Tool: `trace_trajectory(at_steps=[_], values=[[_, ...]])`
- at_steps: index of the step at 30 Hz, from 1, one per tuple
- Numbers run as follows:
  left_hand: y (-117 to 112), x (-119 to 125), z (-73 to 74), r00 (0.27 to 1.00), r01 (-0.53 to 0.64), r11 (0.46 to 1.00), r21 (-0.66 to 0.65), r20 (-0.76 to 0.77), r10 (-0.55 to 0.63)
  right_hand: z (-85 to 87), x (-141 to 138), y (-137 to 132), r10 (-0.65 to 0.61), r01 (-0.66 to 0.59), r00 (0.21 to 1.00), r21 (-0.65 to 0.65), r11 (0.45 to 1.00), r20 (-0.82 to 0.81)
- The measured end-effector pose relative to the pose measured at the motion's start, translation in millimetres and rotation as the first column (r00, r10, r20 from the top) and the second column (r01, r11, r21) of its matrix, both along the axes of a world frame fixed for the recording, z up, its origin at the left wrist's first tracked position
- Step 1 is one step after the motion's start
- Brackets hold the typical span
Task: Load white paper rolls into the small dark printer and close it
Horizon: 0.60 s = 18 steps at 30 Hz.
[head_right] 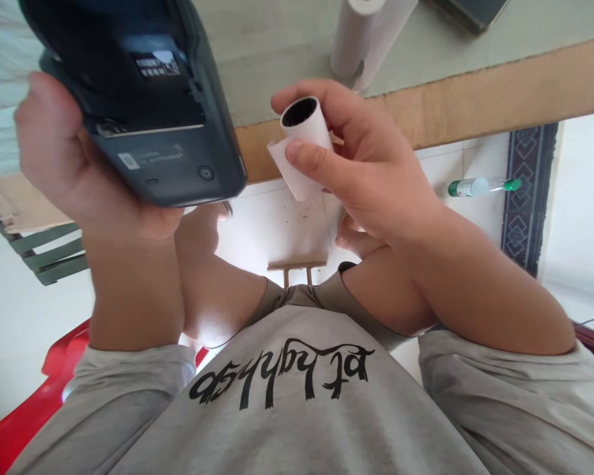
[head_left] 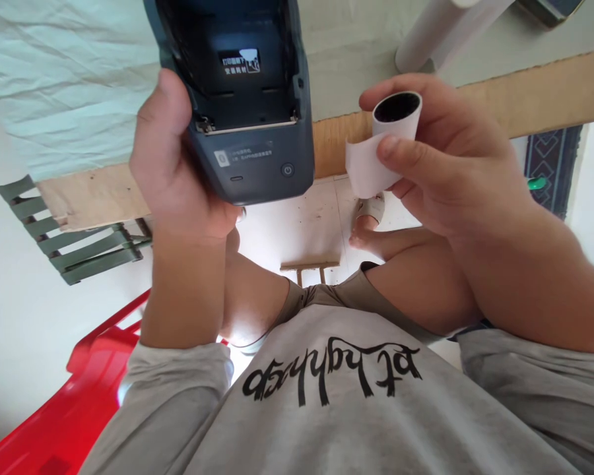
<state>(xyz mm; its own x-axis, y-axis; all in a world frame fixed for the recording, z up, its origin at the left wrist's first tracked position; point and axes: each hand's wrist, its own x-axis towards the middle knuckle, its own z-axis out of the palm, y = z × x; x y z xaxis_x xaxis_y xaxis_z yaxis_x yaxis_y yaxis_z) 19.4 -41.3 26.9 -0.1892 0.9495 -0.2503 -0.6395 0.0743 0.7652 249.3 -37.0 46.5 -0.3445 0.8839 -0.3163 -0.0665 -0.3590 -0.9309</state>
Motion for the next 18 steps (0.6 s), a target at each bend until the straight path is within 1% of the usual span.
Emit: trace_trajectory(at_steps=[1,2,3,5,6,8,10,12,15,18], values=[[-0.1,-0.6,-0.6,0.998,0.055,0.998,0.03,0.008,-0.055,0.2,-1.5,-0.3,-0.01,0.01,1.0,0.003,1.0,-0.011],[-0.1,-1.1,-1.1,0.996,0.084,0.994,0.065,0.024,-0.086,0.4,-3.7,0.1,-0.031,0.031,0.999,-0.007,0.999,-0.022],[0.2,-1.5,-1.5,0.991,0.13,0.985,0.109,0.029,-0.134,0.6,-6.4,1.2,-0.066,0.065,0.997,-0.032,0.997,-0.034],[1.3,-2.0,-1.4,0.987,0.144,0.98,0.141,0.045,-0.151,1.1,-12.4,4.9,-0.129,0.122,0.99,-0.117,0.986,-0.051],[2.1,-2.2,-0.9,0.986,0.156,0.976,0.149,0.031,-0.162,1.6,-15.2,7.2,-0.145,0.133,0.988,-0.166,0.977,-0.061],[3.6,-2.2,0.4,0.982,0.188,0.972,0.143,-0.009,-0.188,2.9,-19.8,12.2,-0.105,0.085,0.991,-0.214,0.973,-0.082],[4.2,-1.7,1.2,0.978,0.208,0.971,0.119,-0.015,-0.207,4.5,-23.4,16.7,-0.013,0.004,0.998,-0.17,0.985,-0.054],[3.4,-1.0,1.4,0.98,0.195,0.974,0.118,0.016,-0.198,6.1,-27.2,20.1,0.06,-0.057,0.997,-0.065,0.996,0.041],[0.0,0.1,1.5,0.982,0.177,0.973,0.146,0.044,-0.185,7.5,-33.2,23.4,0.072,-0.083,0.984,0.059,0.995,0.164],[-3.5,0.2,2.3,0.978,0.19,0.971,0.145,0.055,-0.199,7.1,-36.6,27.0,0.055,-0.075,0.981,0.102,0.992,0.189]])
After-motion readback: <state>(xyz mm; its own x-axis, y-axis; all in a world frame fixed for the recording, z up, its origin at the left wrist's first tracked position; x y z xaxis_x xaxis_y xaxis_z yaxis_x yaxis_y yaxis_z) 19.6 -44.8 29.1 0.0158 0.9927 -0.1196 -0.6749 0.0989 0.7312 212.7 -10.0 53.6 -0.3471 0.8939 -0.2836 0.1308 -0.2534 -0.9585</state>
